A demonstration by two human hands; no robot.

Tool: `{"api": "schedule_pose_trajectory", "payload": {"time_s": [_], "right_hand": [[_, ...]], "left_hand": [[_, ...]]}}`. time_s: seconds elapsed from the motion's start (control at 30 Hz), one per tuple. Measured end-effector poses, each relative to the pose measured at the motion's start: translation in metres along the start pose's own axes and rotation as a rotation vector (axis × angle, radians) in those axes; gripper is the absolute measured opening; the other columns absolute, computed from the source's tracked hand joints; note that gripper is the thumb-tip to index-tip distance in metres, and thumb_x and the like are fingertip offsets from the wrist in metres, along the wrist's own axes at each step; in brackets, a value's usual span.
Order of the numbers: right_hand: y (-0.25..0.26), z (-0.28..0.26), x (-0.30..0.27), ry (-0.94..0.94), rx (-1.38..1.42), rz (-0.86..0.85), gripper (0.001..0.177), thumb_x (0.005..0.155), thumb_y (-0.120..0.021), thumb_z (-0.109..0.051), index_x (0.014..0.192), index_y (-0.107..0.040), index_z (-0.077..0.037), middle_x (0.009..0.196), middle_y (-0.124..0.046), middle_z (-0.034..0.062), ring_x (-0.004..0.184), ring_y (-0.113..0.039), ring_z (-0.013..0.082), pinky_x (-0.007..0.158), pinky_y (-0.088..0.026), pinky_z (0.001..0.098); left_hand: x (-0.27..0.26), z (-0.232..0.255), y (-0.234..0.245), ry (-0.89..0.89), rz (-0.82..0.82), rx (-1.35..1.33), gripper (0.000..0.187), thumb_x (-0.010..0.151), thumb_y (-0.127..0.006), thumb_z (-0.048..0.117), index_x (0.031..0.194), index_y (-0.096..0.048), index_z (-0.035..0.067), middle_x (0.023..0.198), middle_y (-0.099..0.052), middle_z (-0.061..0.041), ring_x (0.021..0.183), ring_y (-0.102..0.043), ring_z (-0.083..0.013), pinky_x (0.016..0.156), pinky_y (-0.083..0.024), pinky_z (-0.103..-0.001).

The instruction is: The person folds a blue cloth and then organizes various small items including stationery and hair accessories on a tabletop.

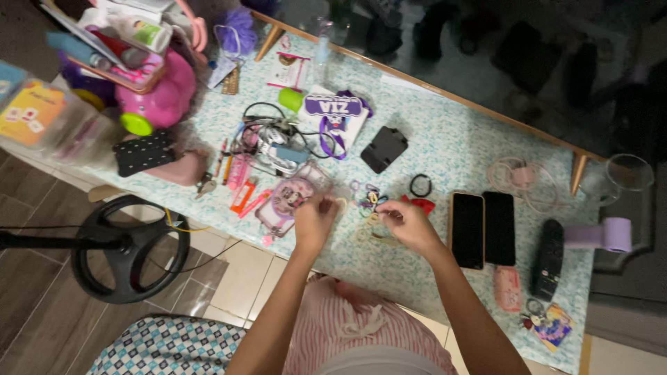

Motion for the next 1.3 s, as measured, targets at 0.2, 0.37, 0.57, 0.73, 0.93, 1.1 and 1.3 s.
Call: {"api": "schedule_pose_trajectory", "payload": {"time_s": [0.2, 0.37, 0.57, 0.73, 0.93, 1.1, 1.3], "right_hand": [[-0.035, -0.011, -0.007, -0.018, 0.067, -0.094, 0.019, 0.093, -0.072, -0.017, 0.108, -0.074, -0.007, 0.091, -0.075, 0.0015, 0.076, -0.065, 0.0094, 0.07, -0.055, 0.0273], [-0.063, -0.041, -0.004, 0.037, 0.222, -0.143, 0.024, 0.092, -0.073, -0.017, 0.114, -0.072, -0.008, 0.096, -0.074, 0.0007, 0.082, -0.067, 0.0075, 0.075, -0.055, 0.0269], [-0.085, -0.061, 0.0, 0.021, 0.333, -0.184, 0.029, 0.09, -0.074, -0.014, 0.117, -0.068, -0.007, 0.101, -0.074, -0.0014, 0.09, -0.068, 0.0073, 0.079, -0.055, 0.0253], [-0.074, -0.032, 0.013, 0.004, 0.544, -0.207, 0.023, 0.091, -0.074, -0.008, 0.113, -0.071, -0.001, 0.098, -0.075, 0.0043, 0.085, -0.068, 0.0109, 0.076, -0.056, 0.0276], [-0.02, 0.02, 0.034, 0.059, 0.127, 0.045, 0.023, 0.089, -0.075, -0.009, 0.112, -0.076, -0.005, 0.095, -0.075, 0.0029, 0.083, -0.068, 0.01, 0.075, -0.053, 0.0264], [0.02, 0.065, 0.053, 0.072, 0.132, 0.071, 0.02, 0.093, -0.071, -0.009, 0.112, -0.075, -0.005, 0.099, -0.077, 0.0037, 0.086, -0.068, 0.01, 0.078, -0.054, 0.0259], [0.025, 0.053, 0.055, 0.091, -0.028, 0.035, 0.021, 0.092, -0.07, -0.008, 0.112, -0.075, -0.006, 0.099, -0.076, 0.0056, 0.085, -0.069, 0.0137, 0.077, -0.055, 0.0273]], "left_hand": [[-0.034, -0.043, 0.018, 0.352, -0.049, -0.443, 0.017, 0.088, -0.079, 0.012, 0.097, -0.072, 0.0, 0.077, -0.074, -0.004, 0.066, -0.066, -0.0104, 0.063, -0.054, -0.026], [-0.049, -0.068, 0.015, 0.379, -0.06, -0.634, 0.014, 0.087, -0.076, 0.005, 0.1, -0.072, 0.0, 0.083, -0.074, -0.004, 0.071, -0.068, -0.0096, 0.065, -0.056, -0.024], [-0.054, -0.059, 0.004, 0.358, -0.085, -0.698, 0.014, 0.089, -0.078, 0.004, 0.1, -0.071, -0.003, 0.084, -0.074, -0.006, 0.072, -0.069, -0.0102, 0.066, -0.057, -0.025], [-0.046, -0.053, -0.002, 0.349, -0.096, -0.799, 0.012, 0.089, -0.074, 0.002, 0.099, -0.07, -0.004, 0.086, -0.074, -0.005, 0.071, -0.07, -0.0107, 0.066, -0.059, -0.025], [-0.04, -0.048, -0.002, 0.359, -0.041, -0.51, 0.014, 0.088, -0.073, 0.003, 0.1, -0.073, -0.003, 0.079, -0.075, -0.009, 0.067, -0.069, -0.0136, 0.063, -0.055, -0.028], [-0.043, -0.031, 0.022, 0.193, 0.118, -0.027, 0.017, 0.09, -0.074, 0.016, 0.103, -0.075, 0.005, 0.081, -0.075, -0.016, 0.069, -0.073, -0.0241, 0.067, -0.056, -0.035], [-0.059, -0.018, 0.016, 0.216, 0.115, -0.066, 0.014, 0.092, -0.07, 0.015, 0.102, -0.073, 0.005, 0.085, -0.076, -0.015, 0.072, -0.075, -0.0256, 0.068, -0.057, -0.036]]}}
Point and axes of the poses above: each hand's wrist, its own x-axis towards the middle knuckle, its own y-axis out of the back of the hand, z = x × y, the point moved 4 cm from there along x, towards the middle knuckle
